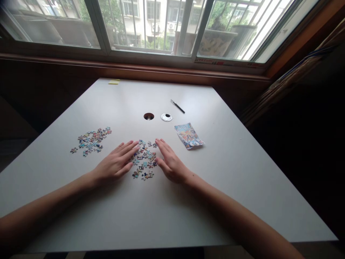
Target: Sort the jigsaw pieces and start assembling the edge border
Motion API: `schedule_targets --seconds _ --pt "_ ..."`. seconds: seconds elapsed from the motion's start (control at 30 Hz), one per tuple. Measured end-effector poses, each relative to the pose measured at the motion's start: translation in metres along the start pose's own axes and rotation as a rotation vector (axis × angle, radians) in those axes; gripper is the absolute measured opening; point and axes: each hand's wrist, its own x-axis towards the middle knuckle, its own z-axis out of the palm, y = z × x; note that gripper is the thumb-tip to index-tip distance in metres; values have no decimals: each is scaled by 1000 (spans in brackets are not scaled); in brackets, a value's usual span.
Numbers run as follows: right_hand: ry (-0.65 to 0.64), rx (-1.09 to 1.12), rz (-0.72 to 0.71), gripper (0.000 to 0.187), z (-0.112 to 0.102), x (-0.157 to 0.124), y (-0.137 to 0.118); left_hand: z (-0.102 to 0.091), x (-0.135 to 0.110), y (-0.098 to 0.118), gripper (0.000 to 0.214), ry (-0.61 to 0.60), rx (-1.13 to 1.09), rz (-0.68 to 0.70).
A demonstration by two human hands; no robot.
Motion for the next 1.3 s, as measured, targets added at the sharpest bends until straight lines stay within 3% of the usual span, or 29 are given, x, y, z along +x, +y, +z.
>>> schedule_targets --seconds 0.2,0.37,0.63,1.3 --pt "147 -114 -51 42 -5 -5 6 -1 3 7 60 27 49 -76" --pt "129 -219 -115 21 -5 -6 -2 -2 2 6 50 205 -5 -154" --pt "35 -189 -146 14 -5 -5 -2 -3 3 0 17 293 -151 -179" --pt "31 -193 -145 10 -5 -4 -3 -3 8 -4 21 281 -189 -254"
